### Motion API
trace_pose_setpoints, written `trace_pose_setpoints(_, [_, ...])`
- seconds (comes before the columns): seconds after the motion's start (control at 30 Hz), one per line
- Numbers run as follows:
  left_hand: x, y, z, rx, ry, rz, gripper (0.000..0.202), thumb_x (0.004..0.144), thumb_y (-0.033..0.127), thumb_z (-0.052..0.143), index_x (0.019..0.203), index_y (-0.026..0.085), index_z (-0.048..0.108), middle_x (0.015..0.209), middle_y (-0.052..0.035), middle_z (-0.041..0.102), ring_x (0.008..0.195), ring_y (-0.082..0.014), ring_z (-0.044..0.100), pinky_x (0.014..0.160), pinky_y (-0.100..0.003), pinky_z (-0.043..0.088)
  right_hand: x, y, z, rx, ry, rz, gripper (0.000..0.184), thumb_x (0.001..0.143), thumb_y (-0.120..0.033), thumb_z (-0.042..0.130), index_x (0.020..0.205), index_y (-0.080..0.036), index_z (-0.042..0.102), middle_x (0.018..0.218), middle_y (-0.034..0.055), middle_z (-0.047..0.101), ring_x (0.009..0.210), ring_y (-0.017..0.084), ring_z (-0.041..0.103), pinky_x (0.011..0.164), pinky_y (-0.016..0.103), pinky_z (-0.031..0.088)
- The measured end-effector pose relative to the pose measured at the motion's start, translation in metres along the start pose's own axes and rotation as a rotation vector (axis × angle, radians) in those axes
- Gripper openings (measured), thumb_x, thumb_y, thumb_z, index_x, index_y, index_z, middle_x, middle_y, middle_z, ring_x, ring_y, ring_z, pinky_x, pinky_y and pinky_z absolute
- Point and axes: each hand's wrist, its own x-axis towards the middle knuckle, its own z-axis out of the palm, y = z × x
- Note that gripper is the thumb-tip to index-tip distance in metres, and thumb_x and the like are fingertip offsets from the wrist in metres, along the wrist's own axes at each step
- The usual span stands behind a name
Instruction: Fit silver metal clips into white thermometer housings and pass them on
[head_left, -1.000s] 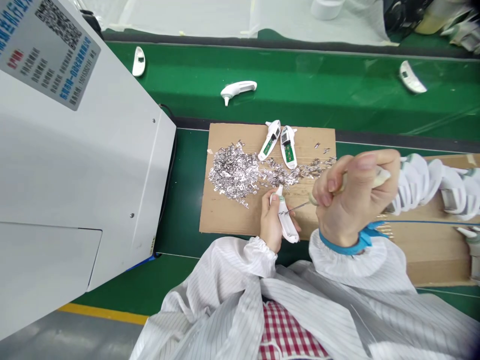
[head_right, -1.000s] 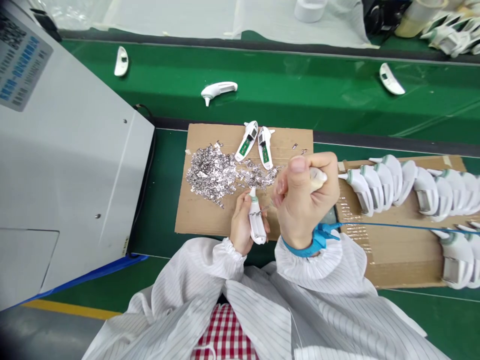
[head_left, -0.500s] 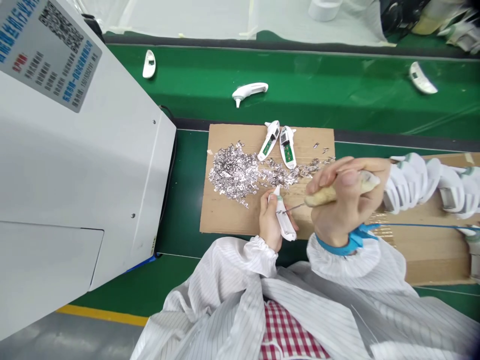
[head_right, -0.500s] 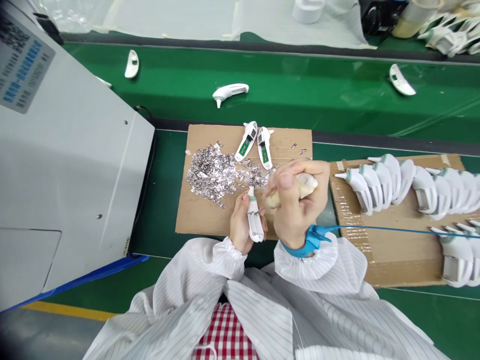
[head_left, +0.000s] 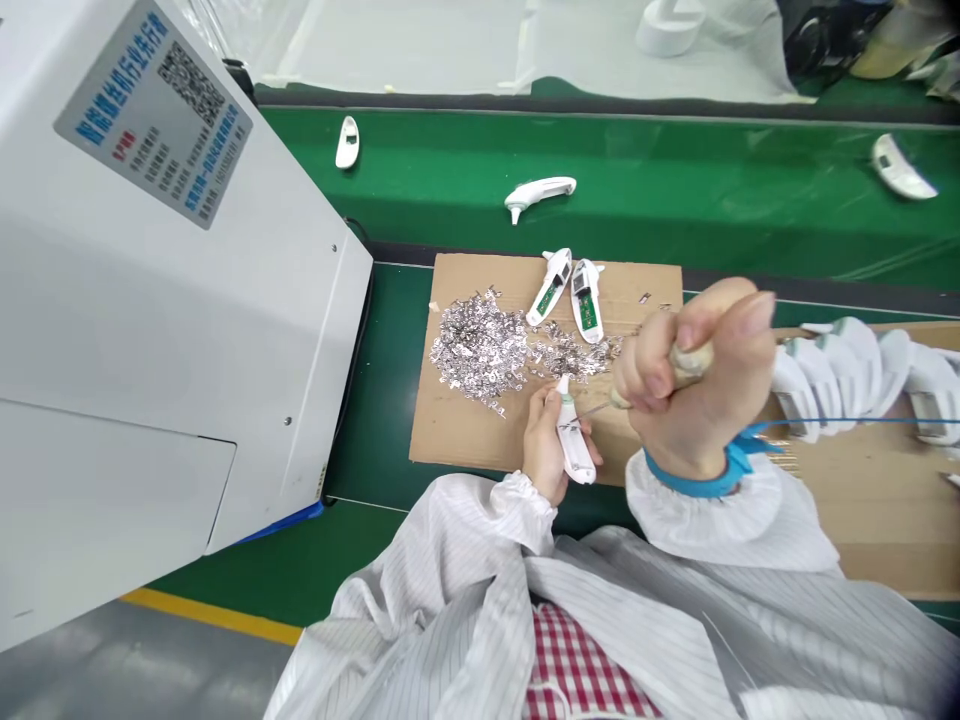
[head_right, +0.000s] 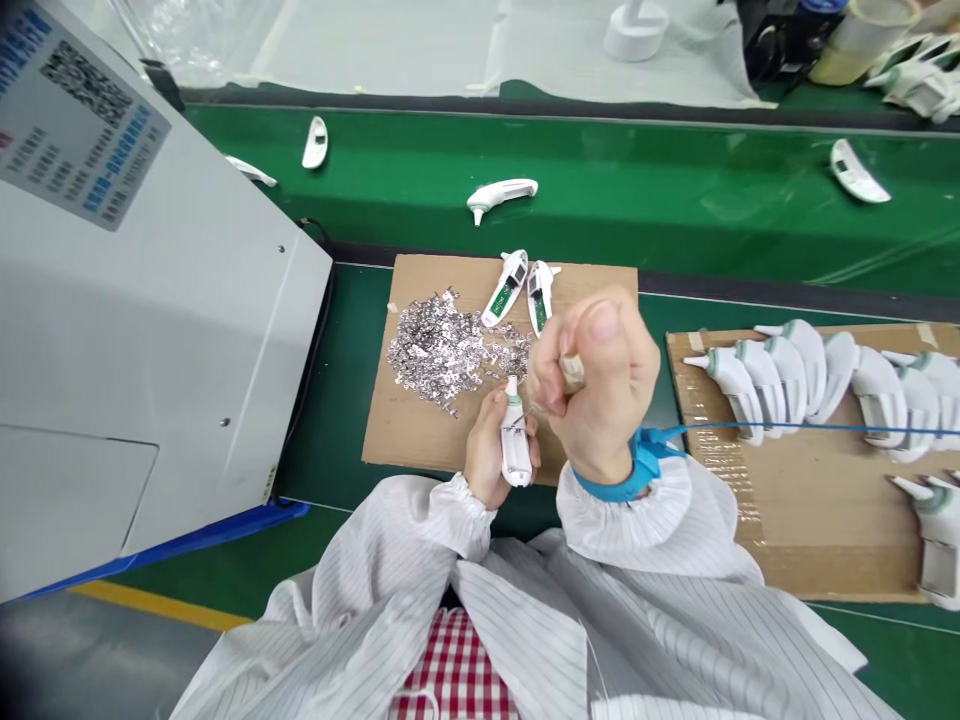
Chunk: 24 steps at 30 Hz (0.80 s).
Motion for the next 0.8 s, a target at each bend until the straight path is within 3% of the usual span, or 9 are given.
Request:
trace_pose_setpoints(0.2, [-0.001,0.002,0.003,0.008,0.03,0.005,0.036,0.088,0.049,0.051,0.109,0.023,0.038,0.058,0.0057,0.057,0.03,-0.0137,0.051,0.03,-0.02,0.029,-0.013,0.001,0.0,-0.055,0.037,-0.026,0.039,0.092,-0.046,0.056,0.062,-0.024,0.044,0.042,-0.0072,0.033,0.032,0.007,0.028,0.03,0.022,0.022])
trace_pose_setpoints(0.47, [0.002,-0.003,0.001,-0.002,0.047,0.049,0.041,0.083,0.052,0.057,0.107,0.022,0.041,0.054,0.0068,0.055,0.029,-0.0124,0.047,0.032,-0.023,0.028,-0.022,0.009,0.001,-0.011,-0.035,-0.086,0.033,0.09,-0.033,0.056,0.06,-0.022,0.05,0.041,-0.0061,0.033,0.032,0.007,0.029,0.031,0.023,0.023])
trace_pose_setpoints(0.6, [0.003,-0.003,0.0,0.001,0.035,0.058,0.035,0.088,0.049,0.052,0.106,0.022,0.041,0.051,0.0078,0.051,0.028,-0.0112,0.044,0.032,-0.022,0.029,-0.026,0.008,0.002,-0.063,-0.063,-0.068,0.034,0.091,-0.037,0.054,0.061,-0.024,0.046,0.042,-0.0064,0.033,0.032,0.008,0.028,0.032,0.023,0.023])
trace_pose_setpoints(0.73, [-0.009,0.01,0.001,0.088,0.016,0.065,0.043,0.089,0.052,0.051,0.117,0.022,0.039,0.061,0.0049,0.06,0.032,-0.0133,0.05,0.032,-0.023,0.033,-0.015,-0.019,-0.013,-0.122,0.067,-0.086,0.032,0.09,-0.037,0.053,0.061,-0.024,0.046,0.049,-0.0054,0.039,0.032,0.007,0.029,0.03,0.023,0.022])
trace_pose_setpoints(0.8, [-0.015,0.018,0.007,0.163,0.041,0.173,0.05,0.091,0.055,0.048,0.126,0.021,0.039,0.07,-0.0003,0.067,0.046,-0.017,0.062,0.04,-0.025,0.043,-0.014,-0.036,-0.026,-0.29,0.192,-0.066,0.028,0.09,-0.035,0.055,0.064,-0.023,0.052,0.054,-0.0049,0.044,0.035,0.007,0.032,0.032,0.023,0.022])
